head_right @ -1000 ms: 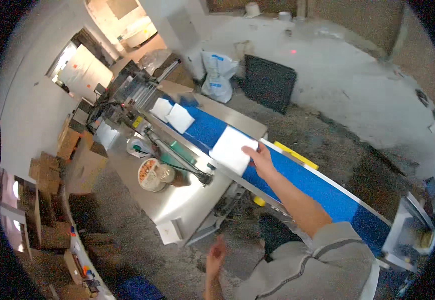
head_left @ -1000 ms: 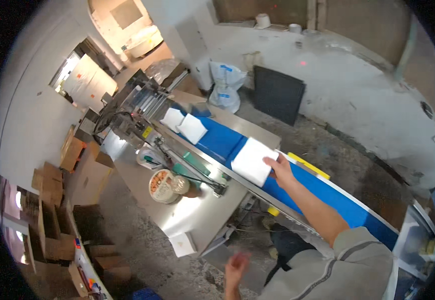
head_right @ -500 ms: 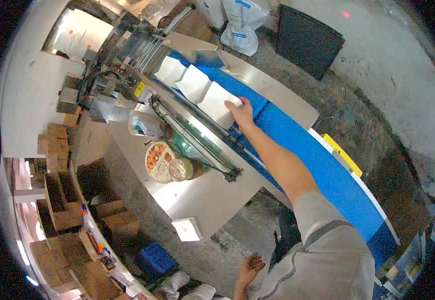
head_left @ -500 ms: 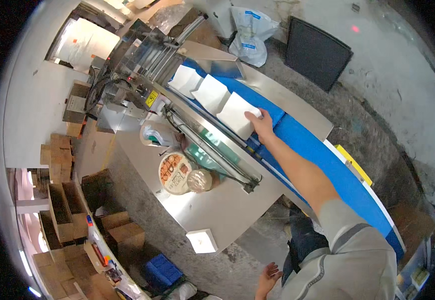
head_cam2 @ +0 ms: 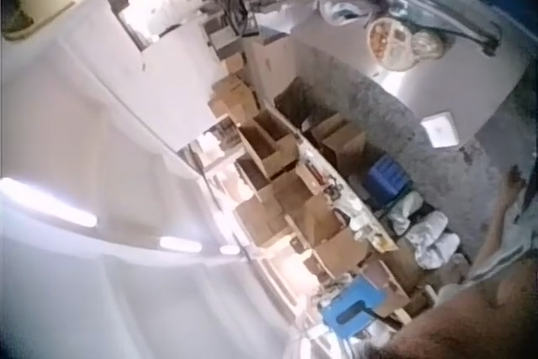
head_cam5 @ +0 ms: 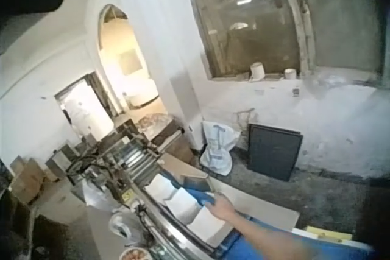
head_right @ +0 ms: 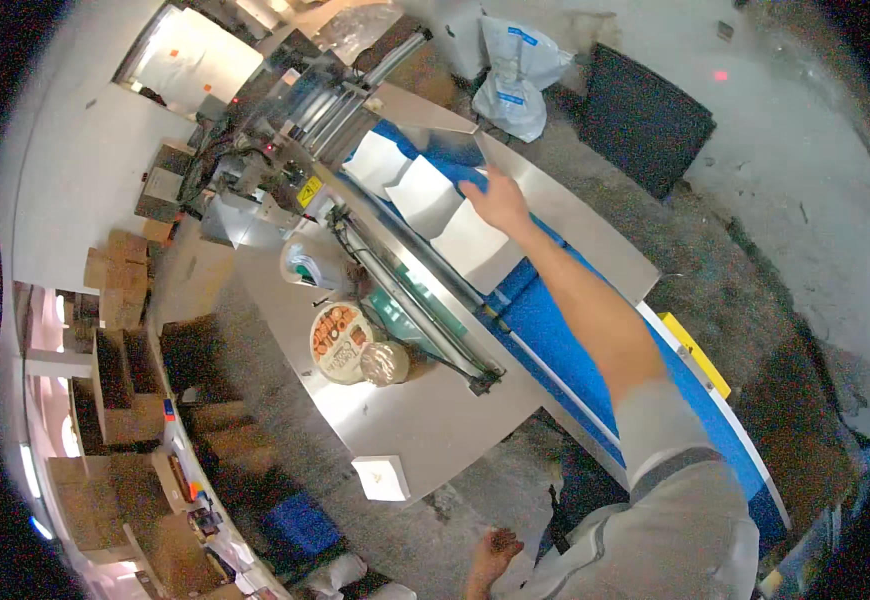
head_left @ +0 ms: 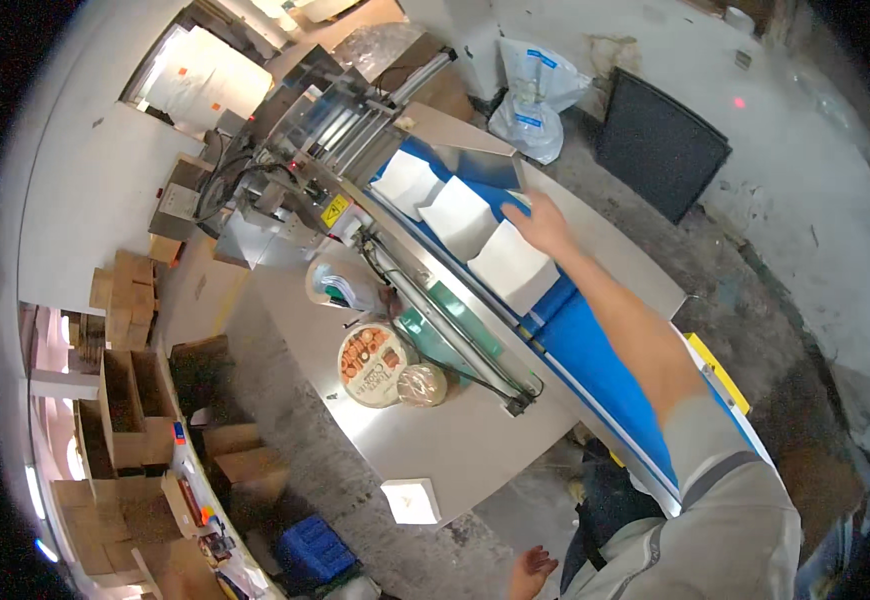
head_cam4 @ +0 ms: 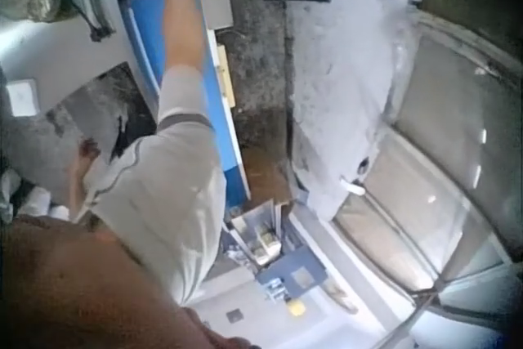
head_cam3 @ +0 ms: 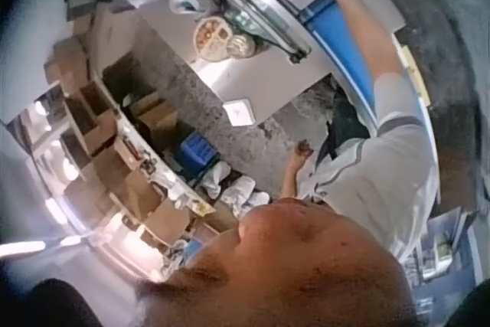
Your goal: Sorting stacks of paper products from a production machine and placing them onto a conveyor belt for packaging.
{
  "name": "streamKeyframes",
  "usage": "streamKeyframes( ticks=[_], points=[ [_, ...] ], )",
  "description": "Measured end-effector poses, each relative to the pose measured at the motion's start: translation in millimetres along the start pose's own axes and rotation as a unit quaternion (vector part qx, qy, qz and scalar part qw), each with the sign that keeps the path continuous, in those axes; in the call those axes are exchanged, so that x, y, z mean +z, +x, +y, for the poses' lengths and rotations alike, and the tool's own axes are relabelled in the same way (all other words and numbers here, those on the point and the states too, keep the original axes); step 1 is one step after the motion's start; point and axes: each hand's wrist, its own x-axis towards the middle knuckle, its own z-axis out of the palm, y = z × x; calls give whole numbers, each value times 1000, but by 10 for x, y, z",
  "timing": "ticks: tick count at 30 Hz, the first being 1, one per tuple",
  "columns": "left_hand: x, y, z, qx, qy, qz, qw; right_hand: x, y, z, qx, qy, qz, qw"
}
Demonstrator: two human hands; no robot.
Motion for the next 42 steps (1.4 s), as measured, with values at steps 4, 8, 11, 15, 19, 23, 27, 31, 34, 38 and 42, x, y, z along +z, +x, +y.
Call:
streamKeyframes(
  ticks=[4,8,11,15,19,23,27,31,34,38,42],
  points=[
    [117,-128,-3,72,80,108,988,596,685,-137,-42,-59,-23,997],
    [7,-90,-152,98,122,57,986,1123,1099,110,-33,-163,-60,984],
    [82,-332,27,50,-6,72,996,1256,952,16,-37,-219,-210,952],
    [194,-446,174,3,-75,78,994,1154,956,130,-93,-246,-199,944],
    [235,-422,282,-12,6,63,998,975,827,-27,-147,-239,-129,951],
    [279,-407,113,67,14,91,993,611,314,-97,-251,-100,44,962],
    [121,-420,-65,196,80,102,972,-329,-1016,-336,11,273,-70,959],
    [223,-754,349,115,247,133,953,-1538,-2660,-8,43,189,21,981],
    [96,-471,-159,178,335,186,906,-2194,-3988,163,56,142,11,988],
    [100,-178,-577,269,280,47,920,-2947,-5719,-25,63,-58,1,996],
    [1030,-900,-569,348,340,-98,868,-3642,-7608,-200,128,-100,95,982]
  ],
)
